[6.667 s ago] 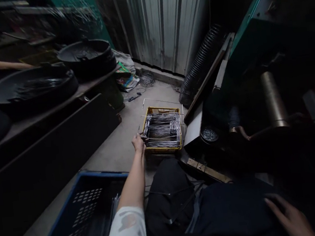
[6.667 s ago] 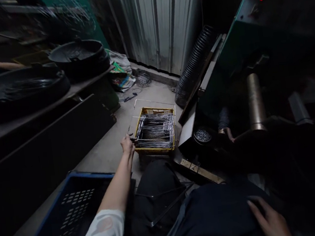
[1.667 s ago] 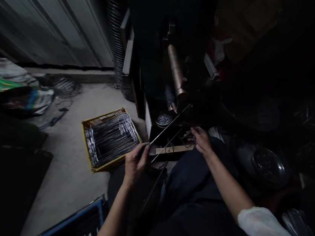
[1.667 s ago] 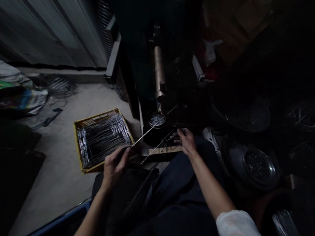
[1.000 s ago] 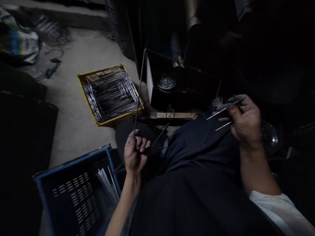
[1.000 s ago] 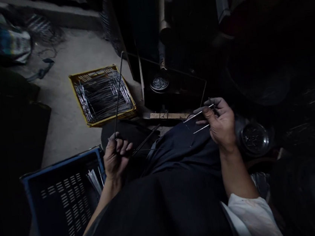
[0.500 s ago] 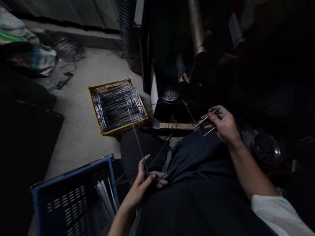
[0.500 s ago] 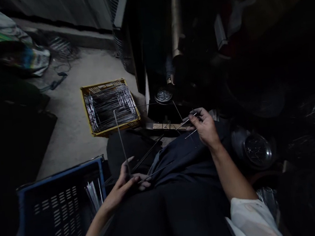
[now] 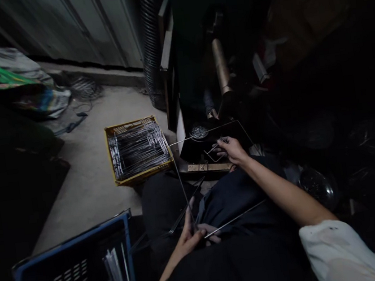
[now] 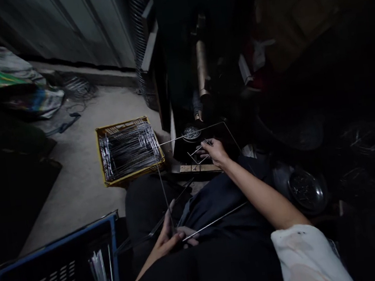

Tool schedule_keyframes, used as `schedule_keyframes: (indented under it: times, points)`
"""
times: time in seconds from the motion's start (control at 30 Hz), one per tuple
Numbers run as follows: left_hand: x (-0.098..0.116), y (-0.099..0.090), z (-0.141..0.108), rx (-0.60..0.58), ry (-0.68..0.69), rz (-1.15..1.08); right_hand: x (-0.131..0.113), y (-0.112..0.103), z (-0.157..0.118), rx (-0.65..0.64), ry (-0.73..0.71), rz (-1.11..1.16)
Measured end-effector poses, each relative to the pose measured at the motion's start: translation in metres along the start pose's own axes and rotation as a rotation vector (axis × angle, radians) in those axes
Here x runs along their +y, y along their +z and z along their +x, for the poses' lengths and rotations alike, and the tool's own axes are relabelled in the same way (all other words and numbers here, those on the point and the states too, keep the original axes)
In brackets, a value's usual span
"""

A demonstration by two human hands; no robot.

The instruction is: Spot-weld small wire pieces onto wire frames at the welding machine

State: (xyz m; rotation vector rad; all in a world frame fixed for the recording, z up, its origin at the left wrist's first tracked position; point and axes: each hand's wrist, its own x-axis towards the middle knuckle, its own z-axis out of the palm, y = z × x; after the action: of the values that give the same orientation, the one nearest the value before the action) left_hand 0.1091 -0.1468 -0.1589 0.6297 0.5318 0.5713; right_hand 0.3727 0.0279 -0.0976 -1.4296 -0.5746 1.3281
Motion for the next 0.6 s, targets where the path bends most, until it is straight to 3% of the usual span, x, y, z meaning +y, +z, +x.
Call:
schedule_keyframes:
  times: [0.1, 0.2, 0.6]
  points:
    - [-0.010, -0.002, 0.009, -0.043, 0.020, 0.004, 0.013, 0.000, 0.031, 0.119, 0.014, 0.108]
    - [-0.013, -0.005, 0.013, -0.065, 0.014, -0.021, 0.019, 0.000, 0.048, 0.155, -0.045, 0.197]
    - [-0.009, -0.013, 0.021, -0.095, -0.028, 0.102, 0.020, 0.007, 0.064, 0.231, -0.108, 0.272]
